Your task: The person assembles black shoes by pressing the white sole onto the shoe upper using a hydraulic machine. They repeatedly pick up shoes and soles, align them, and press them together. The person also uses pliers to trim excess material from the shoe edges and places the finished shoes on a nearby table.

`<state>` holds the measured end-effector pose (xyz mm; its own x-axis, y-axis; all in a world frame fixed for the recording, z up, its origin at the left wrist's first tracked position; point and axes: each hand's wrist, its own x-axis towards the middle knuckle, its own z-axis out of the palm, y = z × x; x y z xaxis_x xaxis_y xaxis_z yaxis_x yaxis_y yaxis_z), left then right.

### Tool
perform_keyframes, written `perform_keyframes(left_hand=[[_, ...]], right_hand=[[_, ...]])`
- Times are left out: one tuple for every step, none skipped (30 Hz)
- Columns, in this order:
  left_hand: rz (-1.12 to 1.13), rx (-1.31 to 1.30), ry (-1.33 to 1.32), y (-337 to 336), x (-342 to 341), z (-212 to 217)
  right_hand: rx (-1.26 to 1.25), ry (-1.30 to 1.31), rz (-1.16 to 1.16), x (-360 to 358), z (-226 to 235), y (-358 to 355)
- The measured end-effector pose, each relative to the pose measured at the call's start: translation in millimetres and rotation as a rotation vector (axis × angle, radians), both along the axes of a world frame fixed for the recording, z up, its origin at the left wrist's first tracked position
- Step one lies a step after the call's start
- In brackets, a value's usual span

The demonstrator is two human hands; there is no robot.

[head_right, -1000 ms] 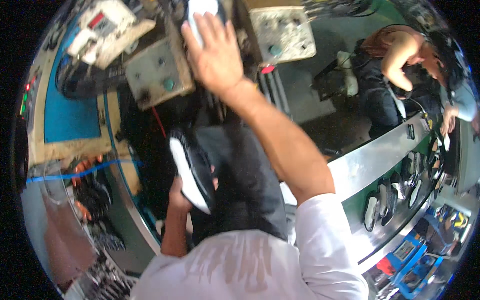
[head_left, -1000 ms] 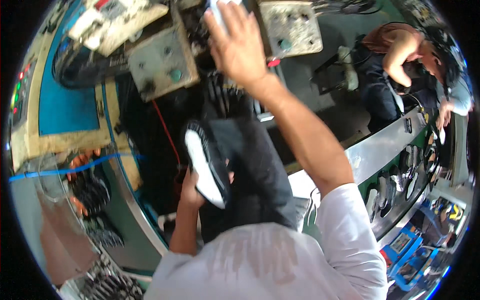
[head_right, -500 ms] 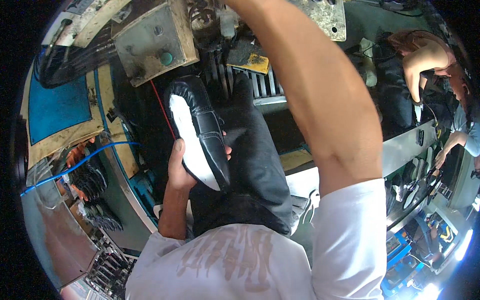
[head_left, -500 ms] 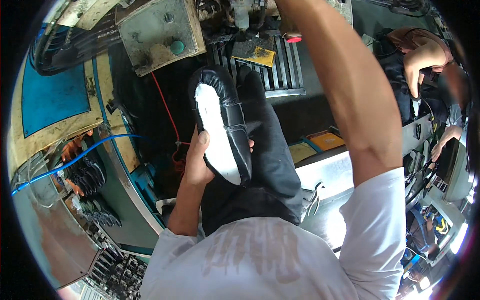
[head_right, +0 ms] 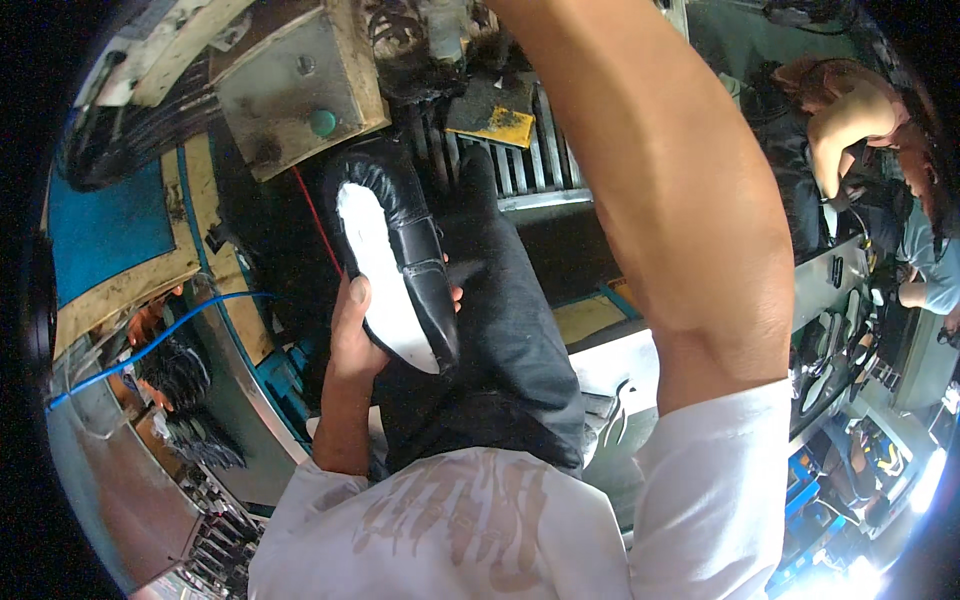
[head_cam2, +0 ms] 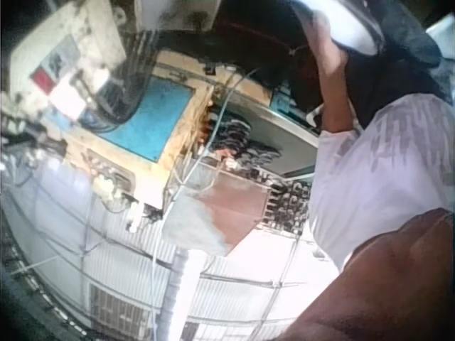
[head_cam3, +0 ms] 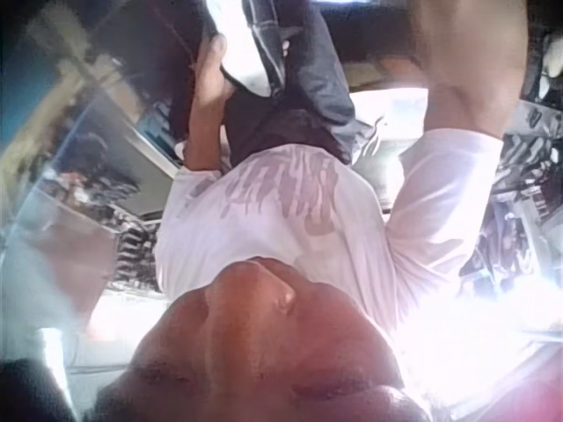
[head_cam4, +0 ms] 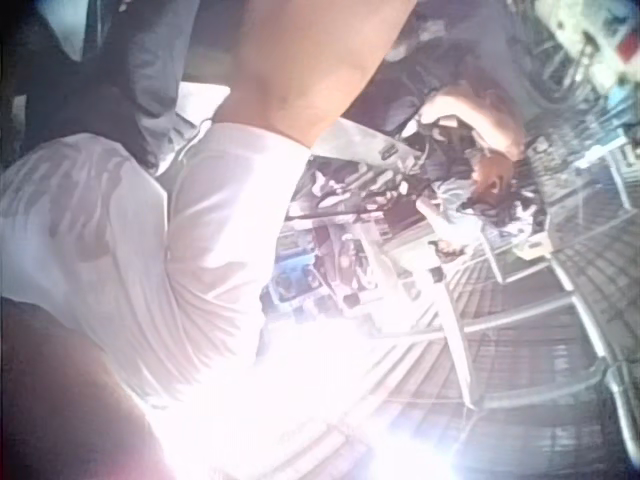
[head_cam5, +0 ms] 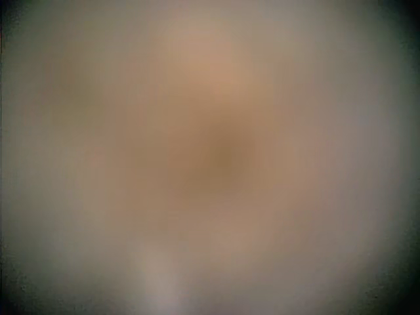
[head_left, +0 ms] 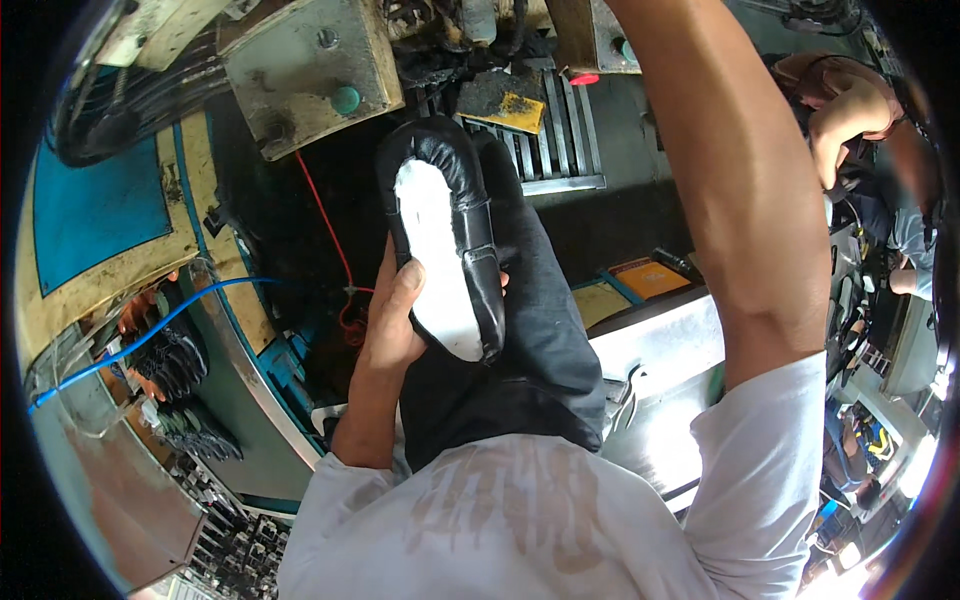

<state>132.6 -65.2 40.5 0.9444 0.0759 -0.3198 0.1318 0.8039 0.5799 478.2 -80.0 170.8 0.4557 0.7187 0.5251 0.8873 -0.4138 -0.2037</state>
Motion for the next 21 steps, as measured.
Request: perform_keyframes(left_hand=[[-0.004,0.011,-0.014,1,-1,2],[-0.01,0.021,-0.028,2,-2,4],[-0.014,0.031,-0.039,3,-4,6],[-0.017,0.037,-0.045,4,-8,9],[0.026,0.056,-0.029,3,-18,12],[0.055,0.113,-0.004,0,-21,15],[0.075,0.168,0.027,-4,-24,21],[0.076,0.219,0.065,-10,-29,25],[0.064,0.29,0.073,-14,-39,21],[0.034,0.36,0.077,-17,-48,14],[0.01,0.408,0.078,-20,-56,14],[-0.012,0.463,0.08,-23,-63,14],[-0.036,0.513,0.088,-28,-72,15],[-0.06,0.574,0.083,-32,-82,14],[-0.076,0.593,0.084,-36,-89,16],[-0.092,0.612,0.086,-40,-96,18],[-0.107,0.591,0.098,-44,-102,23],[-0.113,0.597,0.102,-47,-105,25],[-0.122,0.603,0.108,-50,-109,27],[-0.125,0.637,0.111,-51,-112,26],[-0.129,0.669,0.118,-55,-113,28]], right_hand=[[0.011,-0.004,0.001,-1,3,-2],[0.03,-0.019,-0.007,-4,5,-6],[0.073,-0.023,-0.015,-13,8,-15],[0.128,-0.003,-0.014,-29,9,-28],[0.185,0.111,0.05,-57,-5,-35],[0.18,0.296,0.115,-88,-21,-54],[0.125,0.533,0.187,-126,-49,-78],[0.068,0.749,0.267,-158,-76,-97],[0.165,0.973,0.343,-187,-79,-106],[0.239,1.231,0.278,-208,-74,-115],[0.318,1.487,0.209,-224,-70,-123],[0.402,1.493,0.197,-236,-72,-130],[0.486,1.497,0.186,-248,-79,-138],[0.57,1.498,0.174,-260,-84,-145],[0.61,1.509,0.164,-270,-86,-152],[0.649,1.518,0.155,-279,-87,-157],[0.687,1.527,0.146,-287,-89,-162],[0.709,1.557,0.144,-290,-92,-164],[0.708,1.567,0.14,-294,-92,-169],[0.708,1.577,0.137,-299,-90,-174],[0.706,1.59,0.132,-304,-89,-178]])
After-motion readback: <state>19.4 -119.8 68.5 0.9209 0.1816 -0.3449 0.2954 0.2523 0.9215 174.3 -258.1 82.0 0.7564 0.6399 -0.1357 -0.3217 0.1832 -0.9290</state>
